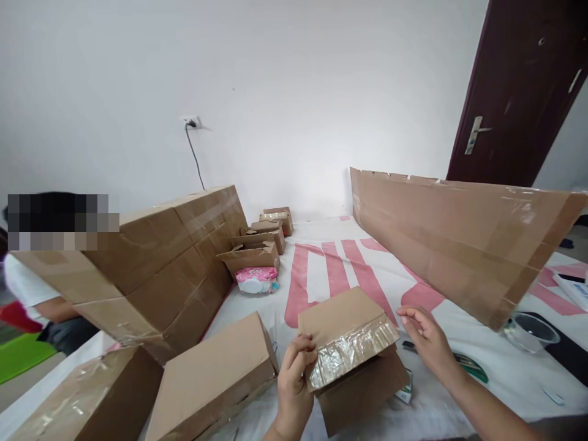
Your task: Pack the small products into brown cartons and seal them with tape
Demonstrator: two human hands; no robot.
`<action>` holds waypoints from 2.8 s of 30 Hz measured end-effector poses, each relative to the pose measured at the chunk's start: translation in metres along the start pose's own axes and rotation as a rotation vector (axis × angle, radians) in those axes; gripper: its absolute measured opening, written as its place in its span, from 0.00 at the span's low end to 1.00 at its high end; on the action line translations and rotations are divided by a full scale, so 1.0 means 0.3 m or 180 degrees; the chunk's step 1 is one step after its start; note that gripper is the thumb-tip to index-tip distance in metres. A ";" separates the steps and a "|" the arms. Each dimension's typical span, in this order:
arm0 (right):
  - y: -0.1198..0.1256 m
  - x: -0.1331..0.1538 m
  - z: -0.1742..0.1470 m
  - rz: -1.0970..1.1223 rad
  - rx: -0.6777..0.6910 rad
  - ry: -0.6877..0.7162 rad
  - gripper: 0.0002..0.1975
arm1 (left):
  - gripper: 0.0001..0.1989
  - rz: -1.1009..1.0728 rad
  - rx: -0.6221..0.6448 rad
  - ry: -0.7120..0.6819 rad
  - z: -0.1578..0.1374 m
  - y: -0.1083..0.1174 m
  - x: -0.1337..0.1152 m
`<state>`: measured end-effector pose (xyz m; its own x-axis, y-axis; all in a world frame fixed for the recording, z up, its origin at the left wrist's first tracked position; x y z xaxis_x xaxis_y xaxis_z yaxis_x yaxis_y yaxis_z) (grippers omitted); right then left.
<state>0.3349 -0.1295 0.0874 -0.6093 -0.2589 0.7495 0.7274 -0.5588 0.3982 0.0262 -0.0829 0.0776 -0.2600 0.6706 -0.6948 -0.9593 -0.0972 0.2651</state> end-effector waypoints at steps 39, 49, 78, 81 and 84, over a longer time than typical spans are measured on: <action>-0.203 0.377 -0.092 0.3454 0.1775 -0.2093 0.16 | 0.07 0.0931 0.0033 -0.1171 -0.103 -0.005 -0.106; -0.126 0.347 -0.076 -0.0786 0.1973 -0.0139 0.06 | 0.11 0.1291 -0.0197 -0.1112 -0.107 -0.037 -0.196; -0.093 0.388 -0.212 -0.0619 0.1365 0.1537 0.06 | 0.09 0.0896 -0.0149 -0.1172 -0.145 -0.095 -0.264; -0.067 0.336 -0.155 -0.0693 0.1141 0.0895 0.05 | 0.10 0.0967 -0.0142 -0.1146 -0.144 -0.094 -0.261; -0.097 0.311 -0.136 -0.0940 0.1258 0.0764 0.03 | 0.10 0.1027 -0.0129 -0.1222 -0.153 -0.104 -0.264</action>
<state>0.2442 -0.1696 0.1242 -0.8269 -0.3341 0.4525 0.5495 -0.3084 0.7765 0.0718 -0.1667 0.0937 -0.4922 0.8230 -0.2836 -0.8422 -0.3677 0.3944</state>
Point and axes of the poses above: each hand's wrist, its own z-axis towards the middle knuckle, its own y-axis out of the back of the hand, x = y × z, the point moved 3 cm from there along z, towards the middle knuckle, and after that the axes turned 7 degrees about y, right-handed, at the moved point
